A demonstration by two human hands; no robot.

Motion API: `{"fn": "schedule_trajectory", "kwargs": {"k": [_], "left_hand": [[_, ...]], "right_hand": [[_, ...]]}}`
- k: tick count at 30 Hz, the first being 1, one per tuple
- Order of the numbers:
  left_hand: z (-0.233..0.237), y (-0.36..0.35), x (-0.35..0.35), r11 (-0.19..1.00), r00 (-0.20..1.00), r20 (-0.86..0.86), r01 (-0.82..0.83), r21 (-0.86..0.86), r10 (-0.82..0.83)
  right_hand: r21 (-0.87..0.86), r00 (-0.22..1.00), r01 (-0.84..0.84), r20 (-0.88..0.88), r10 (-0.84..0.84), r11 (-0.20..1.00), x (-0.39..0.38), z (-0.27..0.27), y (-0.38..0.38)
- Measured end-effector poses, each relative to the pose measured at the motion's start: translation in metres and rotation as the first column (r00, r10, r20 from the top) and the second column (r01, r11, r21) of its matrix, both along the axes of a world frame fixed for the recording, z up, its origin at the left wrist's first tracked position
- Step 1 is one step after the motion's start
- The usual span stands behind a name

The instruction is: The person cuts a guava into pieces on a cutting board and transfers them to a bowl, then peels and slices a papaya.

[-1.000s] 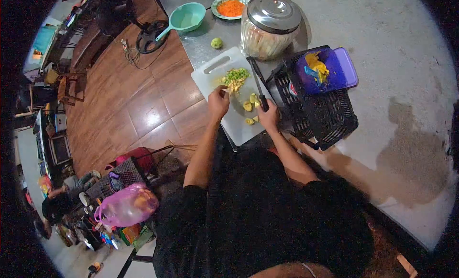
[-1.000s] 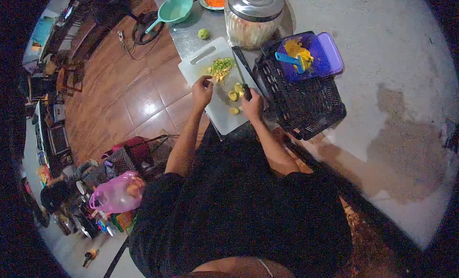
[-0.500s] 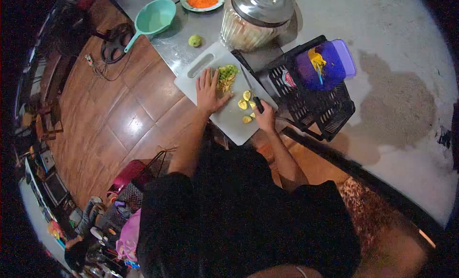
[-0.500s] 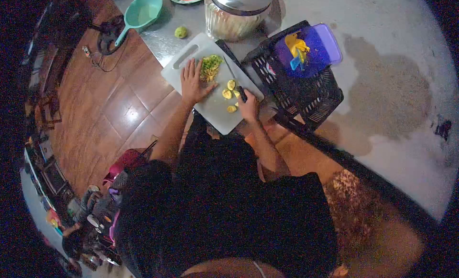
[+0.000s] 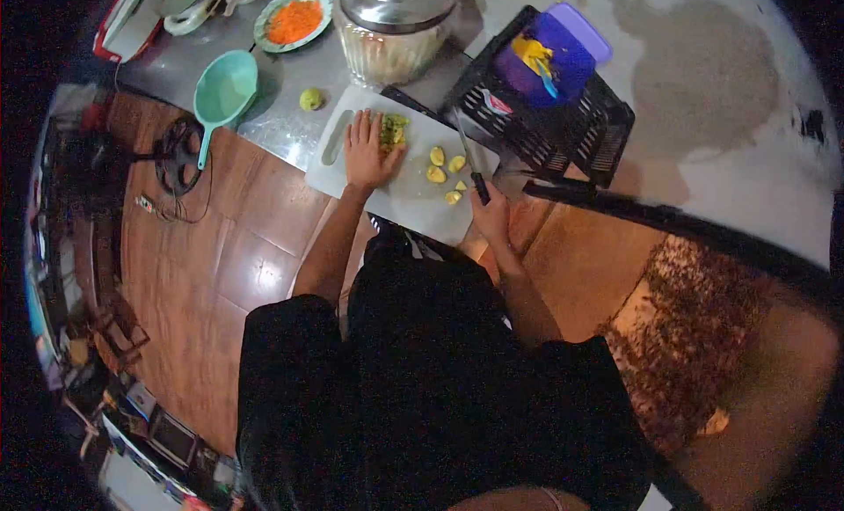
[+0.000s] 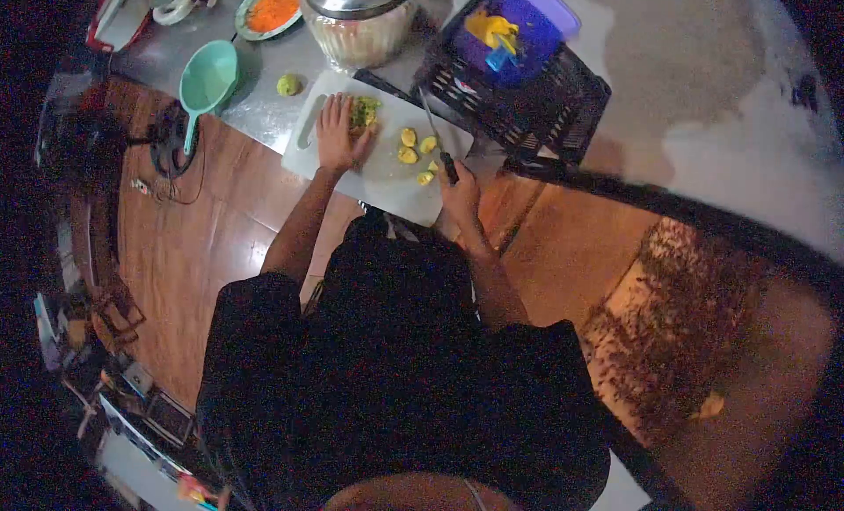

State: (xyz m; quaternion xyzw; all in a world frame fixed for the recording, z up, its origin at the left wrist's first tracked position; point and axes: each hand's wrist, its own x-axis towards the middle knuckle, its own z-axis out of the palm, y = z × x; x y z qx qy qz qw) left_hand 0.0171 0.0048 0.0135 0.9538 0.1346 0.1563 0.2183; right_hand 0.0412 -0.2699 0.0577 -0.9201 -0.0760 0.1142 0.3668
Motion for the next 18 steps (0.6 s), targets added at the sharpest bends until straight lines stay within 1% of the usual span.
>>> {"fn": "schedule_trajectory", "kwargs": {"k": [1,2,3,4,5,6,8,9,11,12,14,15,16,17,18], "left_hand": [[0.009,-0.002,0.0,1.0,0.997,0.081,-0.005,0.022,0.003],[0.005,-0.002,-0.002,1.0,0.996,0.086,0.01,0.022,-0.011],[-0.005,0.002,-0.006,1.0,0.996,0.087,0.008,-0.005,-0.007],[0.001,0.002,-0.008,1.0,0.996,0.087,0.001,-0.03,0.001],[0.006,-0.001,-0.01,0.999,0.989,0.142,-0.035,-0.025,0.038],[0.007,-0.002,-0.015,0.999,0.989,0.142,-0.033,-0.012,0.035],[0.005,0.003,-0.023,0.995,0.988,0.127,-0.075,-0.07,0.084],[0.019,0.002,-0.025,0.992,0.983,0.143,-0.103,-0.074,0.113],[0.022,0.005,-0.03,0.995,0.986,0.15,-0.068,-0.08,0.079],[0.022,0.008,-0.028,0.994,0.984,0.167,-0.048,-0.1,0.064],[0.014,0.012,-0.028,0.996,0.984,0.178,-0.011,-0.084,0.025],[0.019,0.016,-0.026,0.997,0.983,0.183,0.023,-0.075,-0.009],[0.024,0.019,-0.024,0.997,0.982,0.188,0.041,-0.068,-0.027],[0.026,0.02,-0.021,0.986,0.996,0.08,0.04,-0.162,-0.027],[0.032,0.022,-0.019,0.967,0.999,-0.031,0.03,-0.253,-0.039]], "right_hand": [[0.097,1.0,0.0,0.024,-0.003,0.995,-0.007,0.003,-0.004],[0.097,0.999,0.014,0.029,-0.017,0.995,-0.014,0.0,-0.013],[0.104,1.0,0.014,-0.018,-0.012,0.994,-0.024,-0.009,-0.023],[0.114,0.998,0.008,-0.064,-0.001,0.993,-0.032,-0.008,-0.028],[0.073,0.991,0.042,-0.129,-0.032,0.996,-0.042,-0.008,-0.033],[0.086,0.991,0.044,-0.13,-0.032,0.995,-0.052,-0.007,-0.037],[0.192,0.997,-0.067,-0.029,0.074,0.979,-0.064,-0.013,-0.043],[0.21,0.998,-0.053,-0.033,0.062,0.976,-0.07,-0.015,-0.041],[0.141,0.983,-0.036,-0.175,0.061,0.989,-0.081,-0.017,-0.04],[0.151,0.984,-0.028,-0.171,0.054,0.988,-0.082,-0.016,-0.034],[0.125,0.963,0.002,-0.269,0.032,0.992,-0.079,-0.013,-0.015],[0.134,0.965,0.013,-0.26,0.022,0.991,-0.077,-0.014,-0.003],[0.144,0.982,0.019,-0.188,0.009,0.989,-0.076,-0.015,0.011],[0.152,0.993,0.028,-0.117,-0.01,0.988,-0.076,-0.015,0.024],[0.155,0.993,0.049,-0.114,-0.032,0.987,-0.075,-0.019,0.035]]}}
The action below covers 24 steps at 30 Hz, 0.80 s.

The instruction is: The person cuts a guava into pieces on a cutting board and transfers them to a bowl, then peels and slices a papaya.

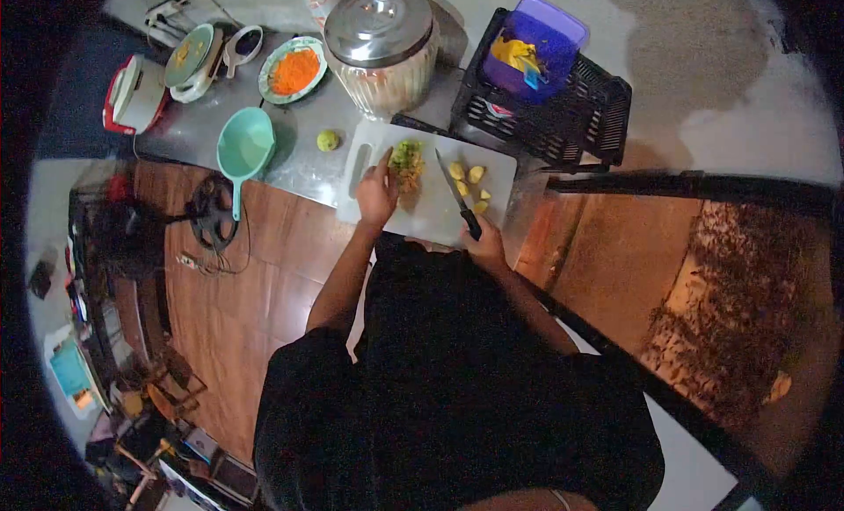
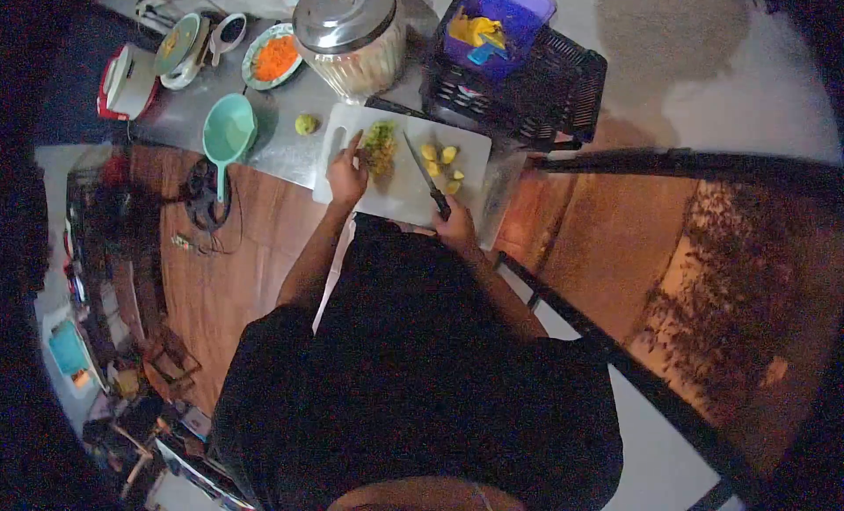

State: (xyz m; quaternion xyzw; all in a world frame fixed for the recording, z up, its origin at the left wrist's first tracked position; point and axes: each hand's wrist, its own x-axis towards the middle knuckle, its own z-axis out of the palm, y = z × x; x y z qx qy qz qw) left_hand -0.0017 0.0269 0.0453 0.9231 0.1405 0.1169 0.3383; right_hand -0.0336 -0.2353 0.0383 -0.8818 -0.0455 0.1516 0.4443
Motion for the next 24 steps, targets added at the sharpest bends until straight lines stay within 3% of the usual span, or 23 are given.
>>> {"fn": "schedule_trajectory", "kwargs": {"k": [2,3,5,7,8,9,11,13,14,16,17,18,20,24], "left_hand": [[0.001,0.011,0.004,0.994,0.995,-0.009,0.102,-0.035,-0.102],[-0.003,0.015,0.004,0.983,0.986,0.073,0.158,-0.096,-0.151],[0.001,0.032,0.011,0.963,0.967,0.165,0.221,-0.154,-0.195],[0.01,0.047,0.011,0.908,0.907,-0.045,0.419,-0.014,-0.419],[0.007,0.055,0.01,0.895,0.894,-0.053,0.445,-0.023,-0.445],[0.001,0.064,0.014,0.858,0.856,0.052,0.513,0.037,-0.514],[-0.005,0.077,0.025,0.783,0.766,0.164,0.613,0.101,-0.621],[-0.013,0.084,0.026,0.744,0.74,-0.084,0.667,-0.044,-0.668],[-0.02,0.087,0.025,0.713,0.708,-0.085,0.699,-0.054,-0.701],[-0.02,0.089,0.026,0.77,0.771,0.1,0.635,-0.059,-0.629],[-0.012,0.09,0.028,0.732,0.743,0.184,0.668,-0.133,-0.644],[-0.01,0.088,0.028,0.703,0.714,0.184,0.699,-0.134,-0.675],[-0.007,0.087,0.029,0.755,0.756,0.194,0.648,-0.097,-0.625],[-0.006,0.1,0.041,0.644,0.647,0.051,0.762,-0.066,-0.761]], "right_hand": [[0.098,0.999,0.012,0.045,-0.016,0.995,0.003,-0.009,0.025],[0.098,0.999,0.028,0.041,-0.032,0.995,0.0,-0.008,0.039],[-0.015,0.995,0.061,-0.08,-0.062,0.998,0.004,-0.002,0.068],[-0.068,0.995,0.096,-0.031,-0.098,0.993,0.0,-0.01,0.094],[-0.109,0.99,0.139,0.018,-0.138,0.984,-0.008,-0.014,0.105],[-0.109,0.984,0.179,0.014,-0.179,0.978,-0.017,-0.022,0.113],[0.194,0.946,0.324,-0.067,-0.317,0.926,-0.03,-0.038,0.124],[0.096,0.929,0.37,-0.066,-0.365,0.924,-0.028,-0.014,0.136],[0.004,0.925,0.374,-0.076,-0.372,0.928,-0.027,-0.004,0.143],[-0.005,0.894,0.437,-0.109,-0.435,0.899,-0.029,-0.005,0.152],[-0.002,0.881,0.458,-0.134,-0.454,0.889,-0.028,-0.005,0.157],[-0.002,0.861,0.496,-0.134,-0.491,0.869,-0.028,-0.006,0.162],[-0.053,0.853,0.52,-0.018,-0.521,0.853,-0.03,-0.007,0.171],[-0.134,0.822,0.553,-0.074,-0.565,0.822,-0.042,-0.003,0.174]]}}
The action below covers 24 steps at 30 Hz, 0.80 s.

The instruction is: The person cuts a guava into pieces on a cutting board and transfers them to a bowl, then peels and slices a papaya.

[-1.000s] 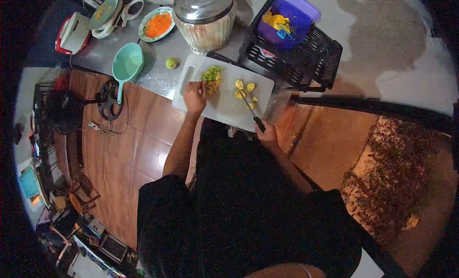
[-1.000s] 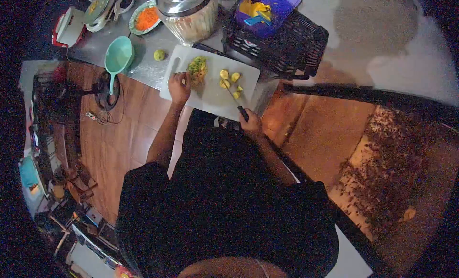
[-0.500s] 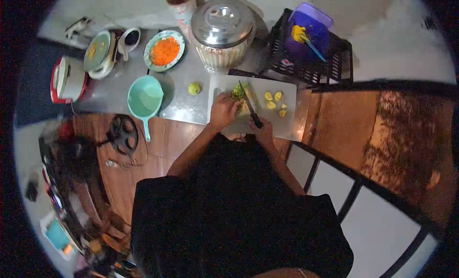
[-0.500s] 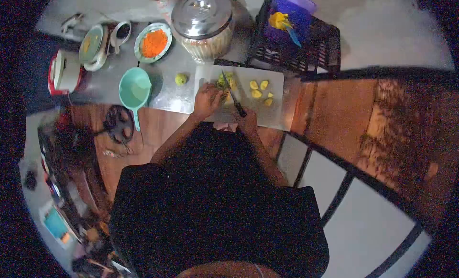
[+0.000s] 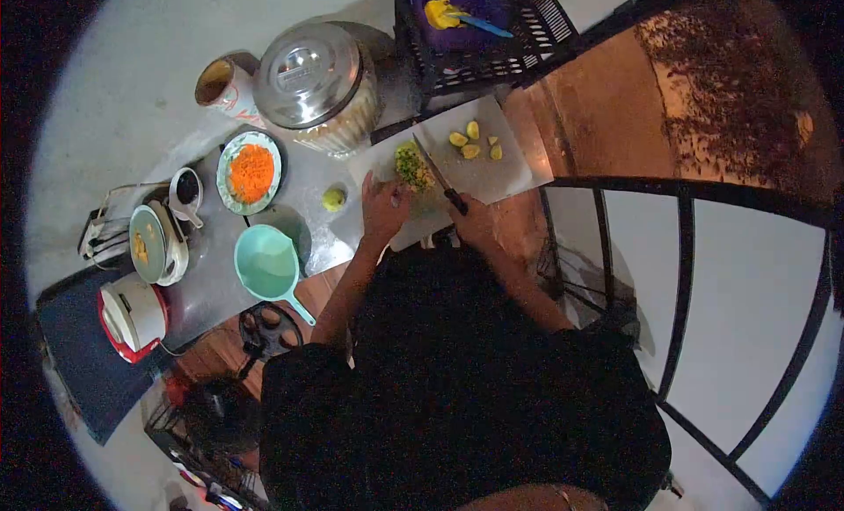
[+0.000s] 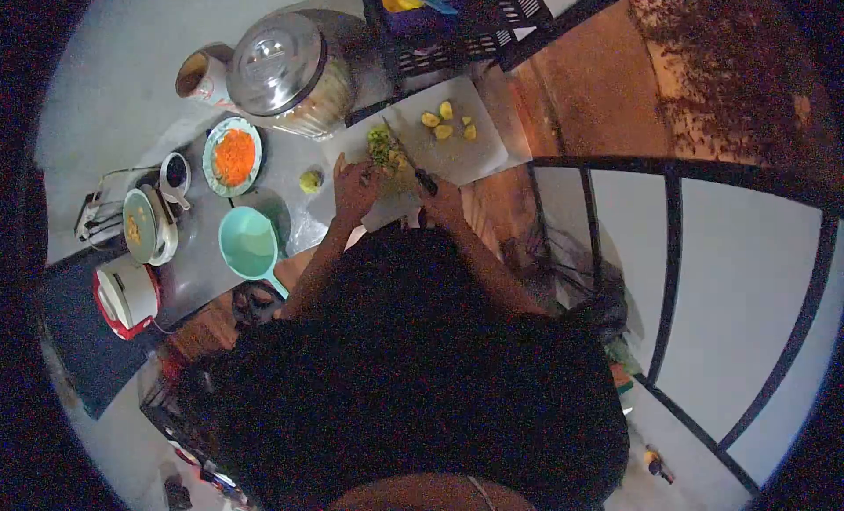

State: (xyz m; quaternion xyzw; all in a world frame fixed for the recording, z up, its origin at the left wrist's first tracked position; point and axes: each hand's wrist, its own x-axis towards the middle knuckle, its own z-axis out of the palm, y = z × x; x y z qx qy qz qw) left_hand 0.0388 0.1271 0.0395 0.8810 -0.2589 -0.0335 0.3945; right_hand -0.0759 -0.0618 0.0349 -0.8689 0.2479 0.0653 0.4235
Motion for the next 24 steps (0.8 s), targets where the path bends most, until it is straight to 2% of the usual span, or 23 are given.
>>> {"fn": "schedule_trajectory", "kwargs": {"k": [2,6,8,11,15,17,18,20,21,23,24], "left_hand": [[-0.001,0.001,0.005,0.999,0.983,-0.177,0.04,-0.025,-0.044],[0.012,-0.005,0.005,0.997,0.987,-0.149,-0.064,-0.048,0.056],[0.008,-0.007,0.008,0.976,0.999,-0.028,-0.027,-0.217,0.021],[0.002,-0.014,0.012,0.959,0.999,-0.011,-0.049,-0.279,0.047],[0.001,-0.019,0.014,0.957,0.993,-0.026,-0.12,-0.266,0.117],[0.007,-0.022,0.013,0.945,0.991,-0.091,-0.125,-0.301,0.102],[0.009,-0.025,0.011,0.943,0.989,-0.089,-0.139,-0.303,0.117],[0.013,-0.028,0.008,0.944,0.988,-0.111,-0.14,-0.3,0.111],[0.011,-0.025,0.008,0.94,0.985,-0.108,-0.159,-0.301,0.132],[0.004,-0.022,0.005,0.98,0.997,0.03,-0.059,-0.192,0.066],[-0.004,-0.021,0.004,0.978,0.997,0.031,-0.067,-0.195,0.075]], "right_hand": [[-0.073,0.999,0.042,0.029,-0.04,0.997,-0.01,0.005,-0.002],[-0.188,0.993,0.007,0.118,0.015,0.982,-0.021,0.012,-0.009],[-0.026,0.995,0.062,-0.078,-0.064,0.998,-0.025,-0.004,-0.012],[-0.007,0.995,0.075,-0.065,-0.075,0.997,-0.027,-0.001,-0.006],[0.013,1.0,0.011,-0.023,-0.011,1.0,-0.025,0.005,-0.004],[0.138,0.995,0.069,-0.078,-0.058,0.988,-0.025,0.003,-0.002],[0.137,0.996,0.053,-0.075,-0.043,0.989,-0.027,-0.003,-0.003],[-0.024,0.999,0.05,0.013,-0.05,0.998,-0.031,-0.013,-0.007],[-0.025,0.999,0.029,0.016,-0.029,0.999,-0.029,-0.009,-0.009],[0.147,0.997,0.058,-0.064,-0.049,0.987,-0.026,-0.001,-0.015],[0.144,0.997,0.05,-0.063,-0.041,0.988,-0.022,0.018,-0.013]]}}
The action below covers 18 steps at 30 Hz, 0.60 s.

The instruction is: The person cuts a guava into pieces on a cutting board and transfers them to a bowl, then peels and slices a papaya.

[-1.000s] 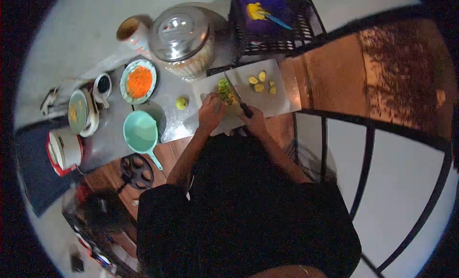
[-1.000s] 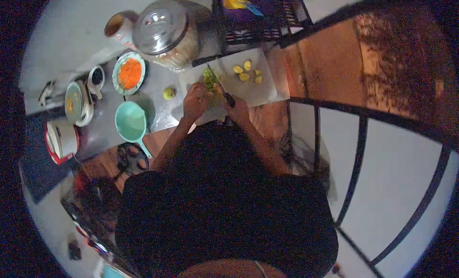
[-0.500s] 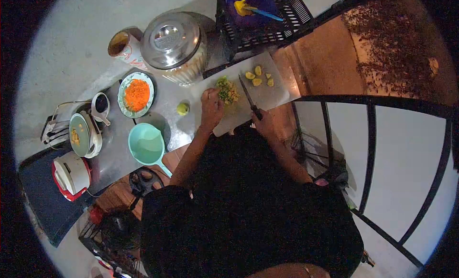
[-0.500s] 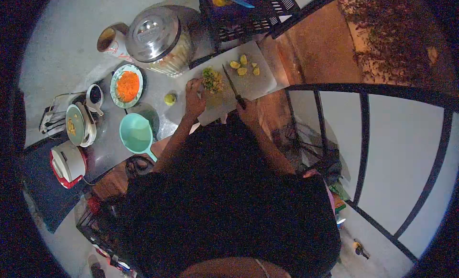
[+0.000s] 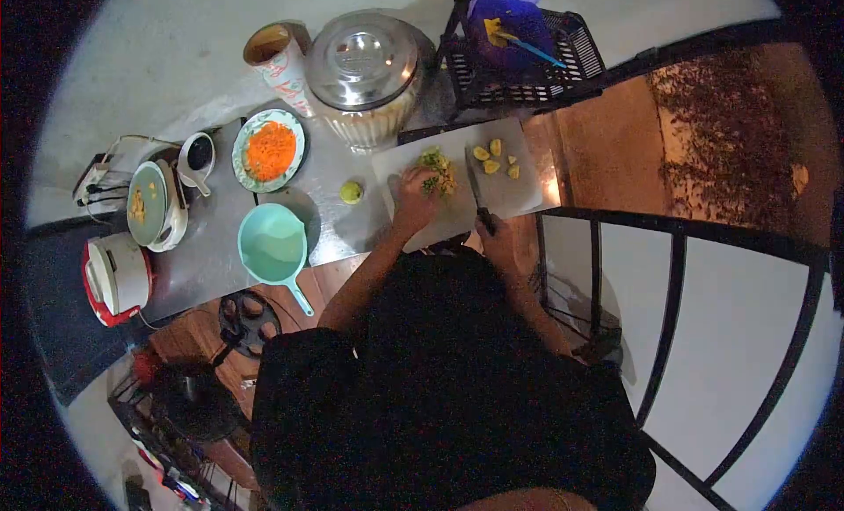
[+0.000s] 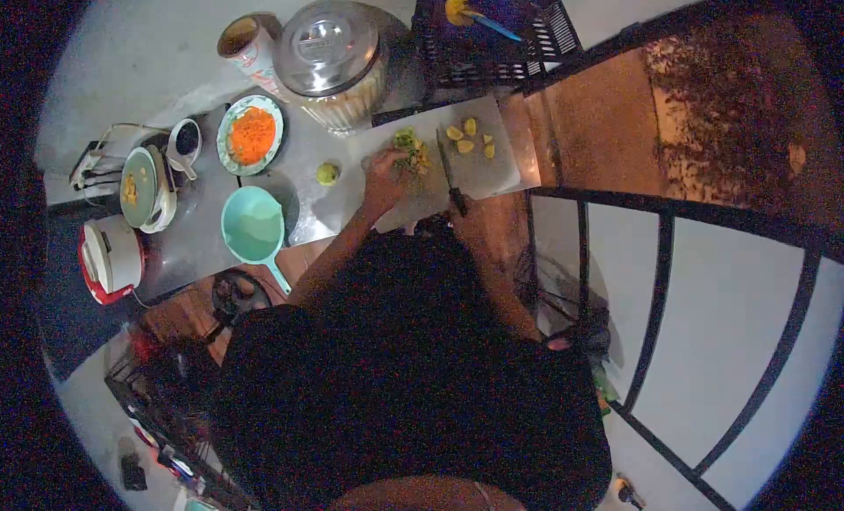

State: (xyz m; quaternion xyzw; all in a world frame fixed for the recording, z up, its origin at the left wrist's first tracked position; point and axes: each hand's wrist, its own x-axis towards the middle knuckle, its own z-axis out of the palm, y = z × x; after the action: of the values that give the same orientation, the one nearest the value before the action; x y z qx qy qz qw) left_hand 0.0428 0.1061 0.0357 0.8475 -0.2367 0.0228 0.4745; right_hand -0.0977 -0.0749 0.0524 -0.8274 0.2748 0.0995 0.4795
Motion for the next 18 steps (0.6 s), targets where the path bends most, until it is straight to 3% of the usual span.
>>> {"fn": "schedule_trajectory", "kwargs": {"k": [2,3,5,9,11,12,13,15,17,18], "left_hand": [[-0.016,0.001,-0.003,0.995,0.998,-0.067,-0.022,-0.096,0.015],[-0.013,0.002,-0.006,0.994,0.997,-0.069,-0.028,-0.102,0.021],[-0.004,0.006,-0.012,0.987,0.988,-0.056,-0.144,-0.068,0.14],[-0.011,0.008,-0.014,0.985,0.975,-0.15,-0.171,-0.026,0.165],[0.002,0.002,-0.015,0.976,0.894,-0.418,-0.207,-0.067,0.161],[0.001,-0.002,-0.015,0.973,0.891,-0.419,-0.219,-0.067,0.172],[-0.001,-0.007,-0.015,0.983,0.895,-0.428,-0.171,-0.065,0.128],[0.005,-0.02,-0.011,0.988,0.895,-0.434,-0.144,-0.061,0.104],[0.031,-0.044,-0.007,0.999,0.841,-0.54,0.009,0.051,0.021],[0.03,-0.06,-0.006,0.998,0.839,-0.542,-0.01,0.055,0.039]], "right_hand": [[-0.2,0.994,0.026,-0.095,-0.046,0.979,0.007,0.047,0.004],[-0.206,0.995,0.02,-0.096,-0.041,0.978,0.002,0.044,-0.001],[-0.496,0.92,0.166,0.39,0.048,0.852,-0.01,0.025,-0.018],[-0.388,0.948,0.175,0.314,-0.049,0.905,-0.025,-0.022,-0.078],[-0.367,0.934,0.164,0.358,-0.024,0.916,-0.018,-0.024,-0.094],[-0.344,0.917,0.16,0.399,-0.01,0.925,-0.012,-0.019,-0.099],[-0.343,0.918,0.146,0.397,0.002,0.928,-0.008,-0.013,-0.105],[-0.37,0.977,0.055,0.211,0.026,0.927,0.005,-0.005,-0.115],[-0.388,0.978,0.032,0.204,0.052,0.921,0.019,-0.01,-0.127],[-0.408,0.979,0.026,0.196,0.059,0.913,0.025,-0.013,-0.133]]}}
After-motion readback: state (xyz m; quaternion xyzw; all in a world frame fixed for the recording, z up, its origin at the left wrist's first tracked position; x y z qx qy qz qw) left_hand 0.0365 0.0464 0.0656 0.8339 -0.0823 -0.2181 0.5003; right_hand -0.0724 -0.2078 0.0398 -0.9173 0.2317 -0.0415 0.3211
